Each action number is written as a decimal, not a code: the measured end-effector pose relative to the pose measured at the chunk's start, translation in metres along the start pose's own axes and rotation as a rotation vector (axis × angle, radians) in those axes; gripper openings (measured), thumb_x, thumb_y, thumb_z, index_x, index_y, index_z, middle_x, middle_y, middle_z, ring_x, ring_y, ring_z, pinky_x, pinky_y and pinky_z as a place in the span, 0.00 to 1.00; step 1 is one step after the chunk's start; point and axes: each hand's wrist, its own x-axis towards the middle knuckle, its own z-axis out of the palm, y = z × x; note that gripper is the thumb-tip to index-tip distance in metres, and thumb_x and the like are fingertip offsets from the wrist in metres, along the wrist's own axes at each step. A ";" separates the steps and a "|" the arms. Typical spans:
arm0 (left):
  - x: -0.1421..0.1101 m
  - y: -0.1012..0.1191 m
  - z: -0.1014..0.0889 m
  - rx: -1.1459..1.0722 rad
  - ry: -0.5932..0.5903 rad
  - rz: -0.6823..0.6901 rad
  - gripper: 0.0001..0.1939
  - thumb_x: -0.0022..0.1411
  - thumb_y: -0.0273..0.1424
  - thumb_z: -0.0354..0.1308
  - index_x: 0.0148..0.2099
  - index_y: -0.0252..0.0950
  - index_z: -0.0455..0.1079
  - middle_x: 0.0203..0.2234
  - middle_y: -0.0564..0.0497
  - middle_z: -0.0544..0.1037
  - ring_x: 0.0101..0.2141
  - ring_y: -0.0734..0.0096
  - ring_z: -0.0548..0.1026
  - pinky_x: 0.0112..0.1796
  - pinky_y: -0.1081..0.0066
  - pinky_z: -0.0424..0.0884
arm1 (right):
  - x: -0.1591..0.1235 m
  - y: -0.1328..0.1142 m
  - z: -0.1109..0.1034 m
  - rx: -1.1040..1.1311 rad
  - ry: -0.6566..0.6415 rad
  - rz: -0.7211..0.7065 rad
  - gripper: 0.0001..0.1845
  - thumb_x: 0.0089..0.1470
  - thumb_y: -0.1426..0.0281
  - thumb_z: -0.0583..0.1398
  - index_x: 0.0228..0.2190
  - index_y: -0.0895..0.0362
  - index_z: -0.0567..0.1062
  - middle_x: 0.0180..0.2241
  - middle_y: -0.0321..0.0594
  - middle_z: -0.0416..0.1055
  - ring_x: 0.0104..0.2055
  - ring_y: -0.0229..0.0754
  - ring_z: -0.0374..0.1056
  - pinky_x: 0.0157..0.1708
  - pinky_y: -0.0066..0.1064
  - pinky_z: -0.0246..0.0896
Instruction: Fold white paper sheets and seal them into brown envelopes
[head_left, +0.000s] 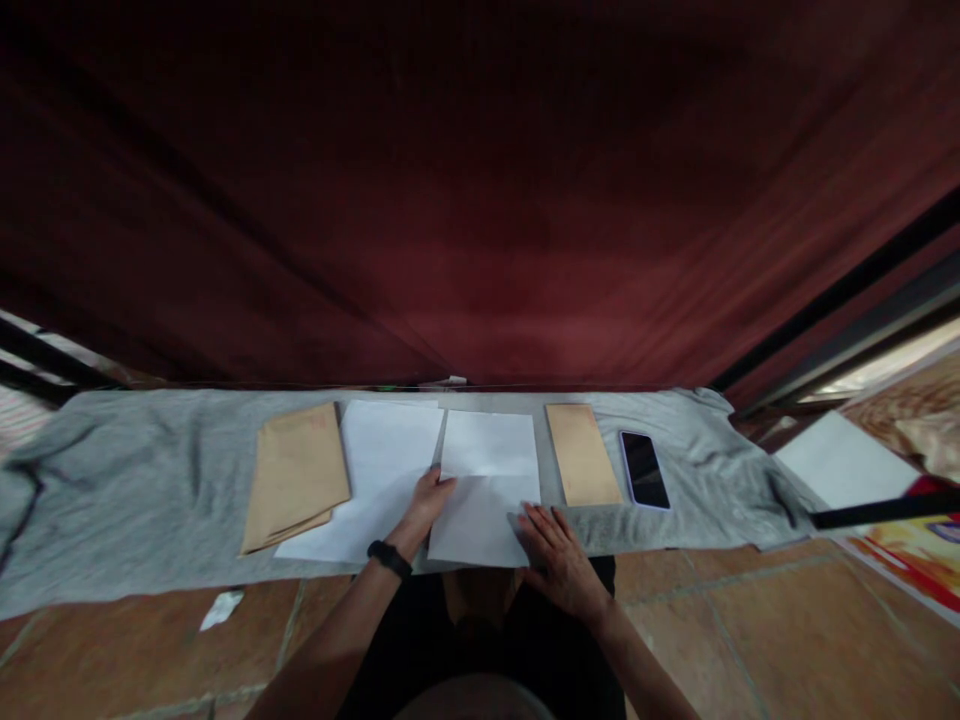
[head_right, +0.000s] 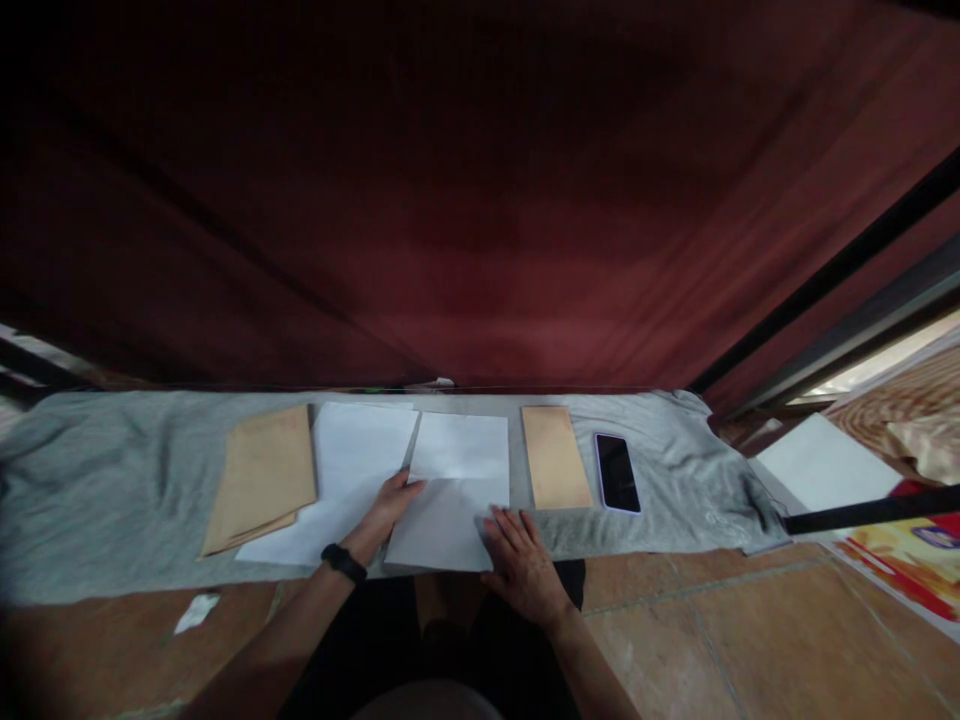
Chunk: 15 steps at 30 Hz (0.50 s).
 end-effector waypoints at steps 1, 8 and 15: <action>-0.002 -0.001 -0.001 -0.009 -0.003 -0.005 0.17 0.47 0.42 0.61 0.34 0.34 0.72 0.27 0.49 0.79 0.30 0.62 0.77 0.30 0.68 0.71 | -0.001 0.001 -0.002 0.000 -0.020 -0.015 0.41 0.58 0.64 0.61 0.68 0.53 0.52 0.69 0.47 0.51 0.71 0.52 0.47 0.68 0.55 0.43; -0.019 -0.001 -0.006 0.046 0.041 0.041 0.18 0.49 0.44 0.63 0.36 0.35 0.72 0.28 0.48 0.79 0.34 0.57 0.78 0.36 0.64 0.73 | 0.001 0.013 -0.008 0.077 0.029 -0.004 0.41 0.47 0.87 0.52 0.61 0.52 0.67 0.63 0.42 0.64 0.67 0.43 0.56 0.67 0.47 0.51; -0.084 -0.013 -0.036 0.537 -0.070 0.564 0.28 0.64 0.40 0.56 0.65 0.41 0.61 0.63 0.42 0.66 0.63 0.55 0.62 0.62 0.53 0.60 | -0.013 0.009 -0.014 0.238 0.008 0.038 0.36 0.52 0.81 0.53 0.60 0.47 0.68 0.60 0.39 0.68 0.63 0.46 0.63 0.64 0.49 0.58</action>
